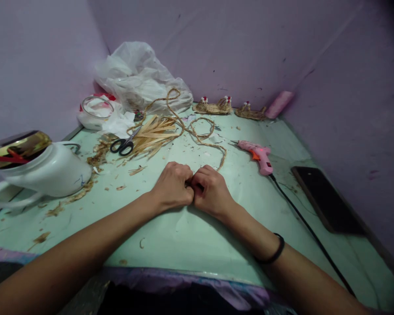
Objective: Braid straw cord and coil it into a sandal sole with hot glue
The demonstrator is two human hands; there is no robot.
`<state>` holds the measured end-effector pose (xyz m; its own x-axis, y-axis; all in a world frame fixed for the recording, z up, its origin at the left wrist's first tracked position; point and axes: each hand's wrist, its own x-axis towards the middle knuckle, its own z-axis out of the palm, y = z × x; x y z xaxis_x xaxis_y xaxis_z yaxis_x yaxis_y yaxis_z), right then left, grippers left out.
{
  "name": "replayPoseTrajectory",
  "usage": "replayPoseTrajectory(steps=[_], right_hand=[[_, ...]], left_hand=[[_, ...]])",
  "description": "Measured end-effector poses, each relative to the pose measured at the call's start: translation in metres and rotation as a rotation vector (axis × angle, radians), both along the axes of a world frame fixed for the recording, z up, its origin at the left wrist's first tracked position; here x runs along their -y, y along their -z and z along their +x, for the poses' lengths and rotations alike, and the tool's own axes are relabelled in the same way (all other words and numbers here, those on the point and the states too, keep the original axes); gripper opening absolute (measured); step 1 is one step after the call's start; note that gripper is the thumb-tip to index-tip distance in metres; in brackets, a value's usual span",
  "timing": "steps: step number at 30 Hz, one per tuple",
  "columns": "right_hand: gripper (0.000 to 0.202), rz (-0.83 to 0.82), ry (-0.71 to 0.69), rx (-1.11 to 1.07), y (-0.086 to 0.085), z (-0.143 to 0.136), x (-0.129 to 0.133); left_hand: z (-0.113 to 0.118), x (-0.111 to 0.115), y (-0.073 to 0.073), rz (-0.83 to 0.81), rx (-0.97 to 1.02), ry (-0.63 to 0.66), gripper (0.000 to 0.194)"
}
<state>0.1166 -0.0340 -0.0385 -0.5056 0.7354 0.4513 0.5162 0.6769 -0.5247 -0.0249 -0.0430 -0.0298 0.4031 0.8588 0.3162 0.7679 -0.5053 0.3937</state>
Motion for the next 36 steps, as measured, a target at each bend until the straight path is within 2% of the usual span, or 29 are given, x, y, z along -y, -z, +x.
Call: replayPoseTrajectory(steps=[5,11,15,17,20,22,24,27,30,32,36], right_hand=[[0.016,-0.077,-0.032,-0.068,-0.008,0.014,-0.005],[0.007,-0.131,0.297,-0.36,-0.014,0.046,-0.023],[0.004,-0.176,0.398,-0.44,-0.017,0.055,-0.03],[0.005,-0.184,0.415,-0.442,-0.018,0.054,-0.03],[0.007,-0.191,0.42,-0.431,-0.019,0.053,-0.027],[0.009,-0.202,0.404,-0.398,-0.018,0.052,-0.026],[0.012,-0.208,0.361,-0.343,-0.015,0.05,-0.024],[0.013,-0.158,0.224,-0.247,-0.012,0.045,-0.019],[0.011,0.016,0.008,-0.108,-0.011,0.037,-0.014],[0.011,0.138,-0.084,0.008,-0.01,0.032,-0.01],[0.013,0.22,-0.105,0.144,-0.005,0.022,-0.007]], left_hand=[[-0.002,0.004,-0.006,0.001,-0.041,-0.012,0.007],[-0.002,0.008,-0.01,-0.056,-0.121,-0.039,0.013],[-0.001,0.011,-0.014,-0.085,-0.181,-0.036,0.017],[-0.006,0.013,-0.017,-0.081,-0.132,-0.02,0.026],[-0.021,0.013,-0.023,0.047,0.037,-0.074,0.032],[-0.032,0.012,-0.03,0.125,0.131,-0.172,0.026],[-0.039,0.011,-0.038,0.123,0.182,-0.255,0.019],[-0.038,0.01,-0.041,0.07,0.217,-0.26,0.014],[-0.03,0.011,-0.033,0.028,0.199,-0.186,0.015],[-0.025,0.012,-0.024,0.005,0.163,-0.128,0.016],[-0.017,0.013,-0.009,-0.049,0.085,-0.061,0.018]])
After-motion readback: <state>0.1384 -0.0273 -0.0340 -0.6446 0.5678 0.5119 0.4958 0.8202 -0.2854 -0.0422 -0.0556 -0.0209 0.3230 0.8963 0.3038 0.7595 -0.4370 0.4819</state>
